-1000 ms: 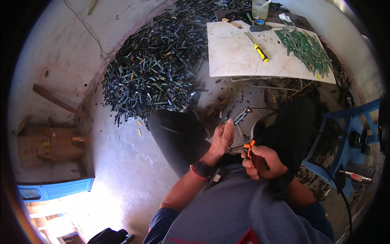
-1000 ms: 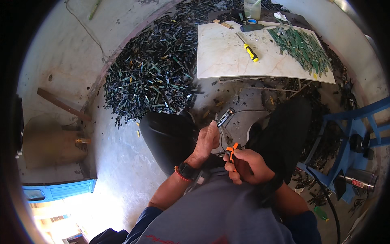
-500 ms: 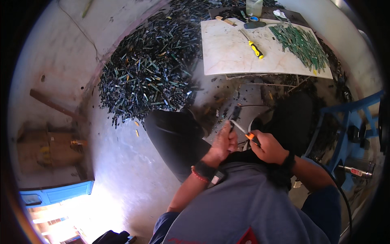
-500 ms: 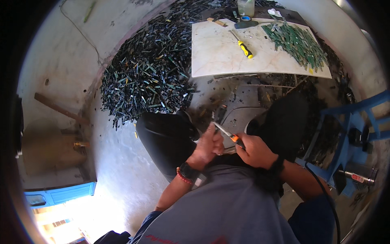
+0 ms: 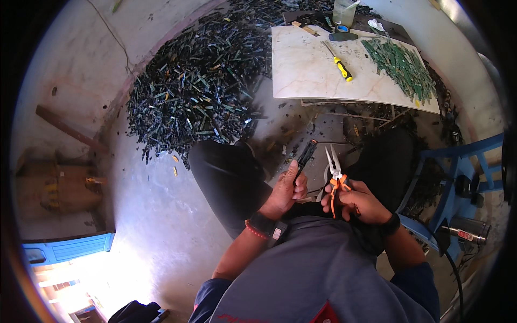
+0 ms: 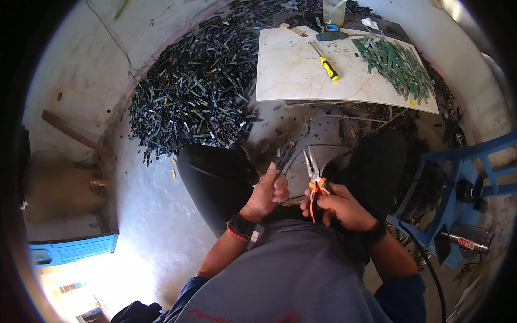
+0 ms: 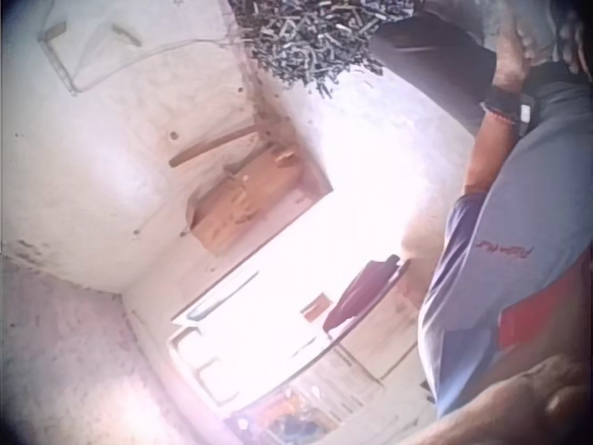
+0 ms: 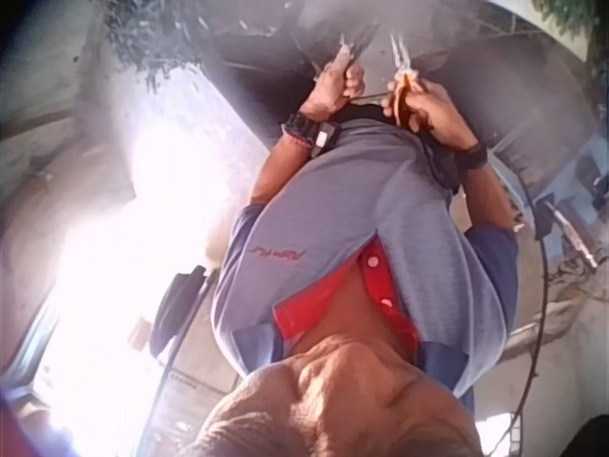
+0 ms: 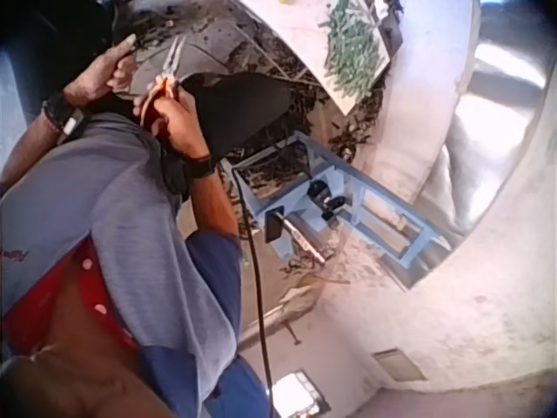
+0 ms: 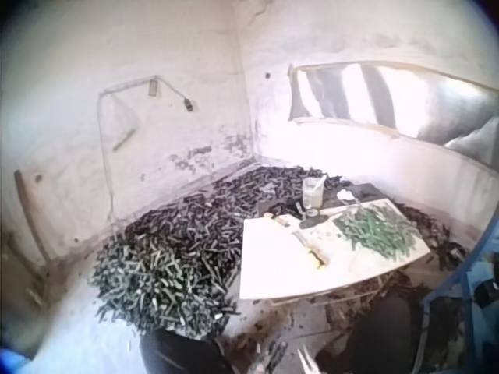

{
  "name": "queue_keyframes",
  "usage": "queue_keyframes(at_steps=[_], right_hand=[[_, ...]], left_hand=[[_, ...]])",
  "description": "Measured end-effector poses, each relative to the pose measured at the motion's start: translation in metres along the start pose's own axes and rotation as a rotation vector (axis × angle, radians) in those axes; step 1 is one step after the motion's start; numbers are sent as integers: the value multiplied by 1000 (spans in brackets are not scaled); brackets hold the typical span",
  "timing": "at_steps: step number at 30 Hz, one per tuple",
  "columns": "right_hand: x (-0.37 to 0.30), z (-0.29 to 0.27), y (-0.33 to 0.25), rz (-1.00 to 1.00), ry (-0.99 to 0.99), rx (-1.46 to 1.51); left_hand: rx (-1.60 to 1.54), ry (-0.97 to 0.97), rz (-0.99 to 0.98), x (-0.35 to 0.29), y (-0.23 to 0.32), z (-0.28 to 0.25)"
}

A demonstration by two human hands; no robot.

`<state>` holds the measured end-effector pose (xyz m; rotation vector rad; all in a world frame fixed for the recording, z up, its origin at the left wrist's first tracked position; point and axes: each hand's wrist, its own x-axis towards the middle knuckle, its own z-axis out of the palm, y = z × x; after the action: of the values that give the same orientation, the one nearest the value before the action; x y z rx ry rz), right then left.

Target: The person sits on the floor and uses a screwdriver and pliers to disassemble small green electronic components. They remove screws and strip wires from the items, placing the processed parts onto a white board.

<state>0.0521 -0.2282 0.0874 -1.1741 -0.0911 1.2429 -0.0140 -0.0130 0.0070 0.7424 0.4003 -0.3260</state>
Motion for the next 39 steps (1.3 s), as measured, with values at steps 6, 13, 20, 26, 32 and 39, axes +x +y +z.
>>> queue_keyframes(at_steps=[6,13,20,26,32,39], right_hand=[[-10,18,-12,164,-137,66],[-5,21,-12,287,-137,115],[-5,15,-11,353,-212,189],[-3,8,0,323,-278,311],[-11,11,0,320,-302,353],[-5,13,8,277,-323,411]], left_hand=[[201,67,61,-5,4,5],[530,84,219,-8,4,-7],[597,132,268,-11,4,-6],[624,94,270,-13,6,-7],[633,110,277,-12,5,-9],[718,110,299,-11,7,-5]])
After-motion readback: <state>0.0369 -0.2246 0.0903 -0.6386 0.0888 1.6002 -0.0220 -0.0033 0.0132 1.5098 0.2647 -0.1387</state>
